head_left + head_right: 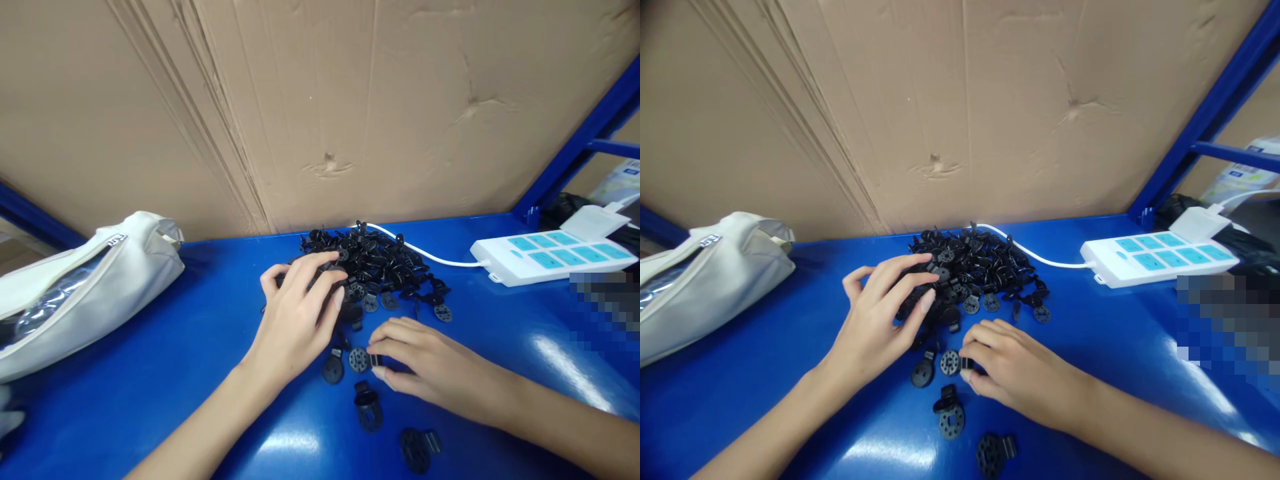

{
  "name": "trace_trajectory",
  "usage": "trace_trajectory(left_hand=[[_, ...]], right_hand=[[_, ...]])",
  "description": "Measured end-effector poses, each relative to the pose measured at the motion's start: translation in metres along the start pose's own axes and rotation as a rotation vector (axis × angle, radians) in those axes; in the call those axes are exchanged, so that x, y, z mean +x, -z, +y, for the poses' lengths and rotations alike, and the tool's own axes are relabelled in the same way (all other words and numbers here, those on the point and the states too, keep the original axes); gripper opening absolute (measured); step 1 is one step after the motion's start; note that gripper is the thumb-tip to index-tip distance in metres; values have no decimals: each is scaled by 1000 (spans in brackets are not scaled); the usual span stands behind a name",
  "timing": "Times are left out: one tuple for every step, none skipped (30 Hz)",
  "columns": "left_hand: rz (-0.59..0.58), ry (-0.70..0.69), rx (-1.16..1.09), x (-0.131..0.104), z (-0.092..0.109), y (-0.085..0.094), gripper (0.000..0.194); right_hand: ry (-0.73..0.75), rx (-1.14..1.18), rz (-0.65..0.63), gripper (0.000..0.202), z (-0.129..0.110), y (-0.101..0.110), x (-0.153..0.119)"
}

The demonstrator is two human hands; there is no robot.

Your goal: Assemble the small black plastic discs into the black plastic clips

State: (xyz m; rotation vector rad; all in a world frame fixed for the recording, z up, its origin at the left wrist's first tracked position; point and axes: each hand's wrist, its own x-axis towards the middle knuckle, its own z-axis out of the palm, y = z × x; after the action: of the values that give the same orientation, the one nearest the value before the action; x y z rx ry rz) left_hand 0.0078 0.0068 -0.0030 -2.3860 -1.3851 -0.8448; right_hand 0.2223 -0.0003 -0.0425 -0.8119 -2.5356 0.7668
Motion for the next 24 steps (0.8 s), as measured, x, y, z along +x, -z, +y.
trace_trajectory(left_hand=[[-10, 0, -33, 0, 1, 1, 15], [-13, 0, -68, -1, 1, 2, 16], [-8, -4, -106, -1, 2, 3, 18], [-5, -15, -146, -1, 3, 5, 22], [-3, -32, -184, -1, 4, 6, 29], [-3, -55, -218, -1, 6, 8, 37], [1, -79, -246, -1, 7, 8, 42], [5, -100, -269, -2, 9, 9, 42], [11, -119, -289, -2, 11, 9, 37], [16, -139, -306, -3, 13, 8, 30], [24, -161, -323, -4, 14, 8, 23], [27, -185, -340, -5, 16, 7, 19], [23, -210, -355, -6, 17, 7, 18], [11, -237, -369, -6, 17, 6, 19], [-11, -262, -384, -7, 18, 6, 23], [-40, -279, -399, -7, 18, 6, 27], [-74, -288, -413, -7, 18, 6, 32], [-108, -291, -425, -8, 18, 5, 36], [-145, -289, -436, -8, 18, 5, 39], [-179, -287, -444, -8, 18, 5, 41], [-207, -286, -450, -7, 18, 4, 42], [-231, -290, -453, -7, 19, 4, 43], [-250, -299, -453, -7, 19, 4, 43], [-259, -309, -451, -8, 20, 4, 43]], right_hand=[[-11, 28, 48, 16, 1, 1, 1], [-22, 74, 115, 16, 2, 3, 2], [-39, 139, 193, 15, 3, 5, 3], [-64, 223, 274, 15, 3, 6, 3], [-101, 327, 344, 15, 3, 7, 4], [-151, 446, 393, 15, 2, 8, 5], [-204, 573, 415, 16, 1, 8, 5], [-258, 696, 410, 18, 0, 7, 6], [-303, 807, 385, 21, -2, 7, 6], [-336, 899, 352, 25, -4, 6, 6], [-358, 967, 315, 27, -5, 5, 6], [-368, 1012, 274, 28, -6, 5, 6], [-370, 1038, 233, 28, -7, 6, 7], [-365, 1053, 194, 29, -7, 7, 7], [-351, 1059, 158, 29, -8, 8, 7], [-337, 1062, 124, 31, -8, 10, 7], [-326, 1065, 94, 32, -7, 12, 7], [-321, 1072, 74, 33, -6, 13, 7], [-327, 1082, 60, 34, -6, 13, 7], [-340, 1092, 49, 34, -5, 13, 6], [-356, 1105, 42, 34, -4, 13, 6], [-374, 1123, 40, 33, -4, 12, 6], [-392, 1144, 41, 32, -3, 10, 6], [-409, 1165, 43, 30, -4, 9, 5]])
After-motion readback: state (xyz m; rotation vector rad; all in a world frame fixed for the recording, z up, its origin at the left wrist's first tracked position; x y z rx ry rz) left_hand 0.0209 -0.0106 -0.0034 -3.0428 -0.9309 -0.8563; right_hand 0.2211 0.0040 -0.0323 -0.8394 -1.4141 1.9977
